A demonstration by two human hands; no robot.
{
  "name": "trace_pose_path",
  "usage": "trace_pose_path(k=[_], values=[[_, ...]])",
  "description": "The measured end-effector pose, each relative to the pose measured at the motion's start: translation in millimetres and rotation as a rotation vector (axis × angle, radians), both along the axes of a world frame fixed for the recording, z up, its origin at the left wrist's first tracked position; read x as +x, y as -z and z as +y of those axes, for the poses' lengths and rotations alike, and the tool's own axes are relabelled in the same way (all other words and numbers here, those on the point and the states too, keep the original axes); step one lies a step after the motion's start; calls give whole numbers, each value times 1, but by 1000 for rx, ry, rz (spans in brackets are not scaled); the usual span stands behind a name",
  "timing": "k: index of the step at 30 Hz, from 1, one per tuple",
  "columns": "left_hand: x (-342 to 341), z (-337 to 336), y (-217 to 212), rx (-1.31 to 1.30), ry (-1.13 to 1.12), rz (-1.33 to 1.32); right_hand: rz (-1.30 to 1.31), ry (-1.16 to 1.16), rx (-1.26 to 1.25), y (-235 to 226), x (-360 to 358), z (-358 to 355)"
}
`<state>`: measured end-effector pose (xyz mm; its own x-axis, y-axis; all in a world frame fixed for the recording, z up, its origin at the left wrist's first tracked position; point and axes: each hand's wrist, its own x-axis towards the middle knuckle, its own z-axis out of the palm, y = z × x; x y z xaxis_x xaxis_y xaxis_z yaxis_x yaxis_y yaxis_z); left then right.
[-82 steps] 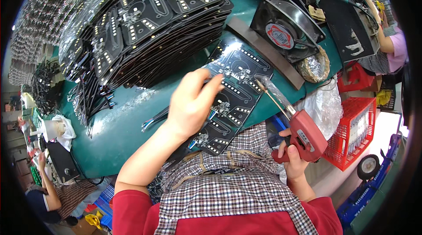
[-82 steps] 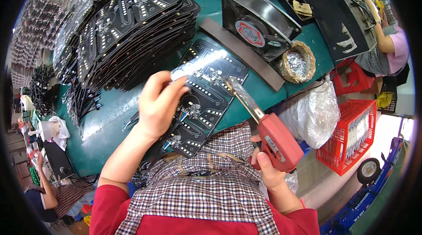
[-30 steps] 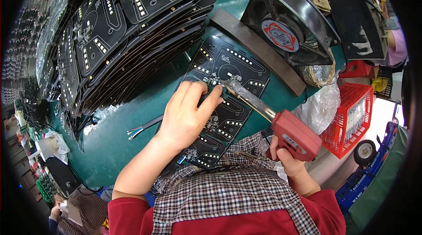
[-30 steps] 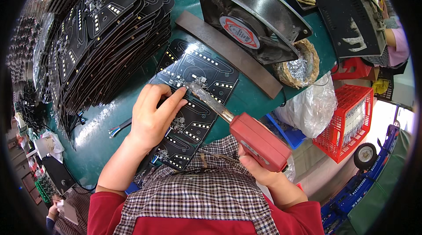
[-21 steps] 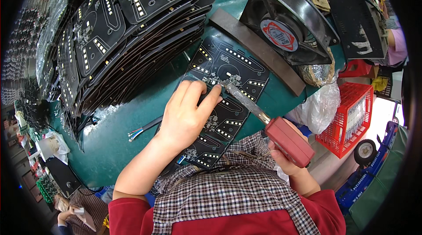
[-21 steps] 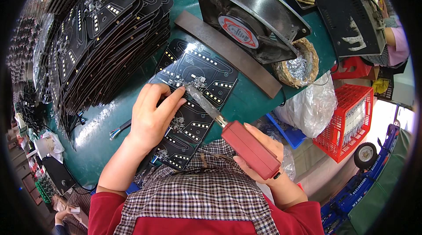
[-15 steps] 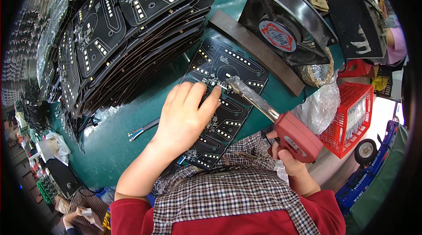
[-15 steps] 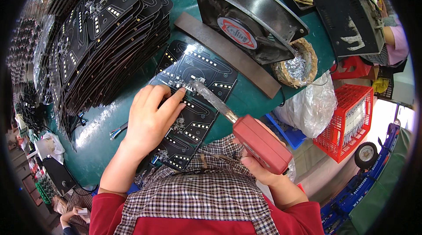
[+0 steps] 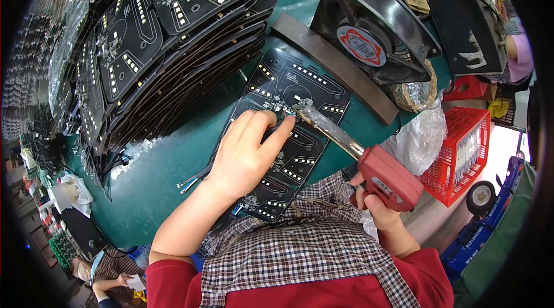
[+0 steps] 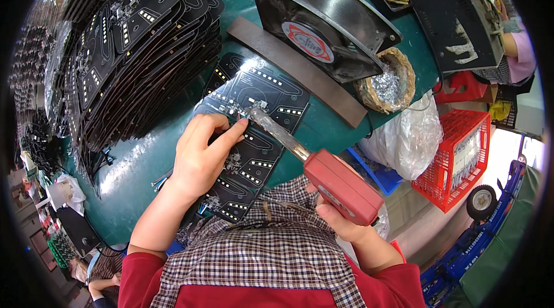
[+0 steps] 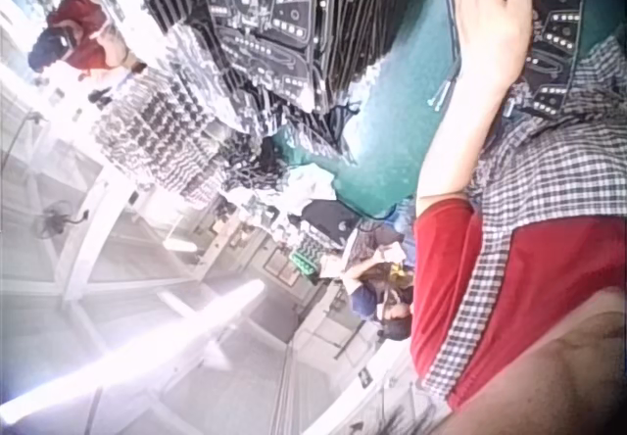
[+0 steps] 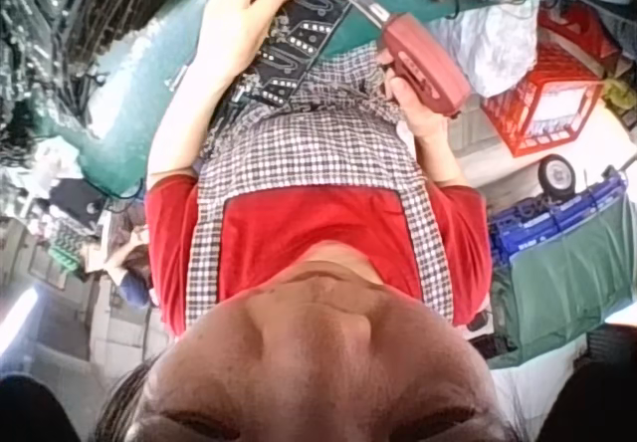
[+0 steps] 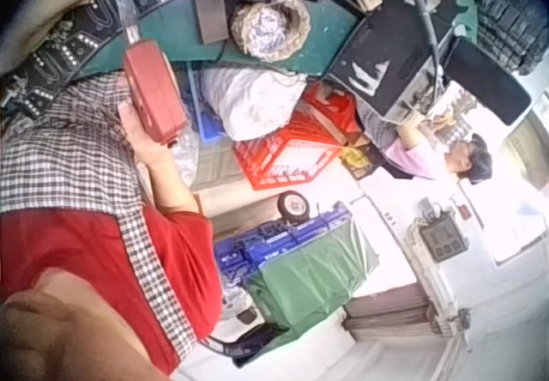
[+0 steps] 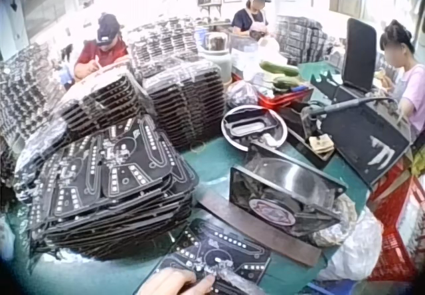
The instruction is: The person solders wires onto circuit boards using a soldering gun and places the assembled boards into a crate.
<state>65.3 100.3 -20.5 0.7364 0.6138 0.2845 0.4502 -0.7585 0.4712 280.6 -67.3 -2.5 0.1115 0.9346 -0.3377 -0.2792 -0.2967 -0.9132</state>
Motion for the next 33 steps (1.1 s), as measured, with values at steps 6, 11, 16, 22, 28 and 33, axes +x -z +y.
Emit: trace_pose_path(k=[6, 11, 16, 22, 28, 33], values=[[0, -2, 0, 60, -25, 32, 36, 1, -3, 2, 3, -1], [1, -2, -1, 15, -31, 27, 49, 11, -64, 2, 4, -1], [1, -2, -2, -18, -43, 19, -328, -132, 94, 4, 14, 3], [1, -2, -2, -32, -54, 14, -535, -169, 180, -6, 10, 11], [2, -2, -3, 20, -31, 44, -96, 28, -39, -2, 5, -4], [2, -4, 0, 49, -47, 20, -206, -44, -7, 5, 8, -7]])
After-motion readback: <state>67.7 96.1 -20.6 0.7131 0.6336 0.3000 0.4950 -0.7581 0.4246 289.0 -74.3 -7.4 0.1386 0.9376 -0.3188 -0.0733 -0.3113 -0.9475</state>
